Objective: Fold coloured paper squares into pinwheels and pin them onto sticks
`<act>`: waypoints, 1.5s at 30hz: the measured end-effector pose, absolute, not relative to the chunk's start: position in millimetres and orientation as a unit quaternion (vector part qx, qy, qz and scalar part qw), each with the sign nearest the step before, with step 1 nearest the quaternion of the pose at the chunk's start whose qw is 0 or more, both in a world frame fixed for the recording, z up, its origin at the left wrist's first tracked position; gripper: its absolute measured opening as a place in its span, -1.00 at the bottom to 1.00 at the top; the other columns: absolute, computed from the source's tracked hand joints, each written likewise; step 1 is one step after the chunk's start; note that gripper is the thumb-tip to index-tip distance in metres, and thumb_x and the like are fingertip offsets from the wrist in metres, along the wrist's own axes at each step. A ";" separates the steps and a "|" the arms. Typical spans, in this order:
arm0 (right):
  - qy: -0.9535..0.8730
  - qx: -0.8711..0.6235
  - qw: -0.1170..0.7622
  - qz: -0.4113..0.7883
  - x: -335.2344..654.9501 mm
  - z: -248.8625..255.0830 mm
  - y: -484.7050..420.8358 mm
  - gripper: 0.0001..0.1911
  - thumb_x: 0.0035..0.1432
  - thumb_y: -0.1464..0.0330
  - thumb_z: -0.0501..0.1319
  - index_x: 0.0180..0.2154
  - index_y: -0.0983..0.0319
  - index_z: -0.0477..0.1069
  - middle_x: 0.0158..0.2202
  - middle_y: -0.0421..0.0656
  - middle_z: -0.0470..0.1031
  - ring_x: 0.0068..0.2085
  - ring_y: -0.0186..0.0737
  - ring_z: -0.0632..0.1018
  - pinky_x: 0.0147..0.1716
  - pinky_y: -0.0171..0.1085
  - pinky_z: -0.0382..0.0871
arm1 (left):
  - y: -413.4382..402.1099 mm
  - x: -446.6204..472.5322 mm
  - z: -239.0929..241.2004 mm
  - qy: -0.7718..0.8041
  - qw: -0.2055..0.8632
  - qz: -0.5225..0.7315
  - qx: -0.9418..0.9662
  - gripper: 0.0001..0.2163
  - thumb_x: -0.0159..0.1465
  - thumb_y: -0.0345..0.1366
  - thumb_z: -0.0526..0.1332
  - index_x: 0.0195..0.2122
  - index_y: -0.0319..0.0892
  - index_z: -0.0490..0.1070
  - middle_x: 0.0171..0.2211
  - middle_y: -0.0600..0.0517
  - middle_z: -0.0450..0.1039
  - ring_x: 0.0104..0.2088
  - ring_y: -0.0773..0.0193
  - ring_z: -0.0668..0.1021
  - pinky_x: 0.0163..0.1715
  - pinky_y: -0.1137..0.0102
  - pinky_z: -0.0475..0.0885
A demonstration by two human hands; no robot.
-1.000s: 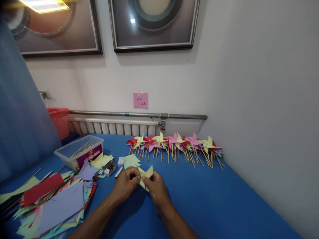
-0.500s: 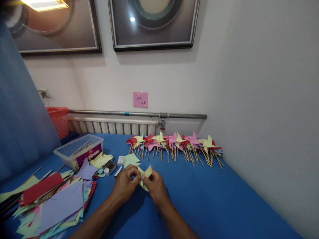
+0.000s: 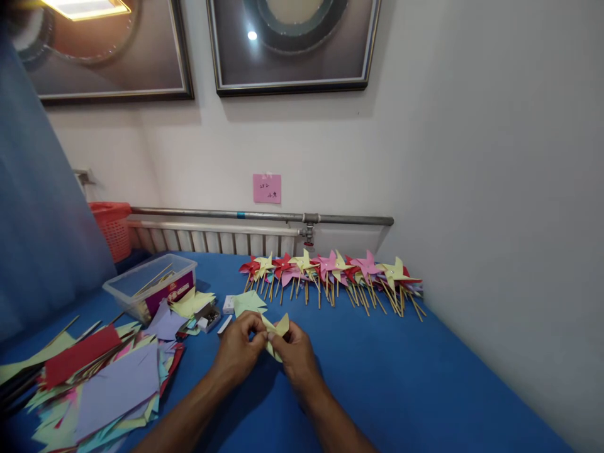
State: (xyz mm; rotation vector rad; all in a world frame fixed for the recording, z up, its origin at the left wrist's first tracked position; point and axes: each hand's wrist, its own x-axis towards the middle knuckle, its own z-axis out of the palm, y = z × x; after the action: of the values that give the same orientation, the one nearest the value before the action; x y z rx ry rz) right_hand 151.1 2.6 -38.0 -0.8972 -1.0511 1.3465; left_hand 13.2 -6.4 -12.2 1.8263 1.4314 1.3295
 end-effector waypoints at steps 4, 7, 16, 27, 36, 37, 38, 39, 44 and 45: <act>-0.452 -0.391 0.568 0.566 151.5 -32.5 -1.4 -0.51 -0.19 0.07 0.53 -0.30 0.25 0.52 -0.47 -0.22 0.55 -0.46 -0.26 0.46 -0.43 -0.31 0.28 | -2.9 12.6 -14.0 0.573 0.285 0.483 0.598 -0.90 0.07 -0.34 0.26 -0.36 -0.16 0.41 -0.44 0.09 0.42 -0.41 0.29 0.43 -0.36 0.41 0.27; -0.451 -0.384 0.569 0.570 151.6 -28.7 -4.9 -0.50 -0.17 0.05 0.52 -0.30 0.25 0.52 -0.45 -0.20 0.56 -0.45 -0.24 0.48 -0.41 -0.31 0.30 | -0.2 11.6 -12.9 0.550 0.387 0.493 0.553 -0.79 0.01 -0.28 0.31 -0.31 -0.20 0.45 -0.46 0.08 0.44 -0.44 0.30 0.43 -0.40 0.42 0.27; -0.441 -0.343 0.558 0.614 152.5 -24.0 -9.5 -0.59 -0.12 0.14 0.52 -0.30 0.25 0.52 -0.46 -0.24 0.54 -0.44 -0.30 0.44 -0.40 -0.33 0.26 | 1.7 9.1 -10.5 0.462 0.503 0.505 0.527 -0.78 -0.07 -0.22 0.37 -0.55 -0.20 0.37 -0.63 0.20 0.22 -0.58 0.45 0.22 -0.53 0.47 0.09; -0.457 -0.356 0.545 0.606 155.3 -35.2 1.8 -0.50 -0.20 0.13 0.56 -0.25 0.26 0.56 -0.37 -0.15 0.63 -0.37 -0.19 0.55 -0.33 -0.27 0.34 | 1.8 7.0 -11.4 0.503 0.439 0.492 0.559 -0.78 -0.05 -0.19 0.33 -0.59 -0.15 0.29 -0.65 0.22 0.16 -0.58 0.43 0.19 -0.55 0.46 0.06; -0.477 -0.370 0.531 0.595 158.2 -44.4 6.6 -0.48 -0.18 0.11 0.54 -0.23 0.28 0.56 -0.36 -0.12 0.63 -0.34 -0.15 0.58 -0.28 -0.23 0.39 | 2.3 5.1 -10.9 0.500 0.439 0.483 0.569 -0.79 -0.05 -0.18 0.32 -0.60 -0.18 0.34 -0.64 0.18 0.21 -0.55 0.41 0.24 -0.52 0.46 0.09; -0.479 -0.374 0.531 0.590 158.5 -45.4 7.1 -0.49 -0.18 0.11 0.54 -0.23 0.28 0.55 -0.38 -0.13 0.63 -0.35 -0.15 0.57 -0.30 -0.24 0.39 | 2.1 5.4 -11.1 0.498 0.441 0.485 0.568 -0.79 -0.04 -0.18 0.32 -0.59 -0.18 0.35 -0.63 0.17 0.22 -0.55 0.40 0.25 -0.51 0.46 0.10; -0.482 -0.377 0.531 0.586 158.7 -46.1 7.4 -0.49 -0.18 0.11 0.54 -0.24 0.28 0.55 -0.39 -0.14 0.62 -0.36 -0.15 0.56 -0.31 -0.24 0.38 | 2.0 5.6 -11.5 0.495 0.441 0.487 0.568 -0.79 -0.04 -0.18 0.32 -0.58 -0.19 0.37 -0.63 0.16 0.24 -0.54 0.40 0.26 -0.51 0.46 0.11; -0.485 -0.378 0.532 0.582 158.8 -46.4 7.7 -0.49 -0.17 0.10 0.53 -0.24 0.28 0.55 -0.40 -0.14 0.61 -0.37 -0.16 0.56 -0.31 -0.24 0.38 | 2.0 5.8 -12.1 0.495 0.438 0.489 0.569 -0.80 -0.03 -0.18 0.32 -0.57 -0.19 0.38 -0.62 0.16 0.25 -0.54 0.40 0.27 -0.50 0.46 0.12; -0.493 -0.381 0.536 0.570 159.1 -46.1 8.1 -0.50 -0.16 0.08 0.52 -0.26 0.28 0.56 -0.42 -0.14 0.60 -0.37 -0.14 0.56 -0.30 -0.21 0.41 | 3.8 5.3 -16.2 0.512 0.412 0.488 0.575 -0.82 -0.02 -0.21 0.31 -0.57 -0.19 0.38 -0.61 0.16 0.27 -0.53 0.39 0.29 -0.50 0.45 0.12; -0.494 -0.382 0.536 0.569 159.2 -45.8 8.0 -0.50 -0.16 0.08 0.52 -0.26 0.28 0.56 -0.41 -0.14 0.60 -0.36 -0.14 0.56 -0.30 -0.21 0.42 | 4.2 5.0 -16.8 0.514 0.411 0.486 0.575 -0.82 -0.02 -0.21 0.31 -0.57 -0.19 0.37 -0.61 0.16 0.26 -0.54 0.39 0.28 -0.50 0.45 0.12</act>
State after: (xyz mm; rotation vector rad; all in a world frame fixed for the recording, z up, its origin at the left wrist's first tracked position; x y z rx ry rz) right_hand 159.2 8.0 -45.8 -0.9086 -1.1758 1.3555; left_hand 5.0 4.2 -16.8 1.4481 1.2933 1.2245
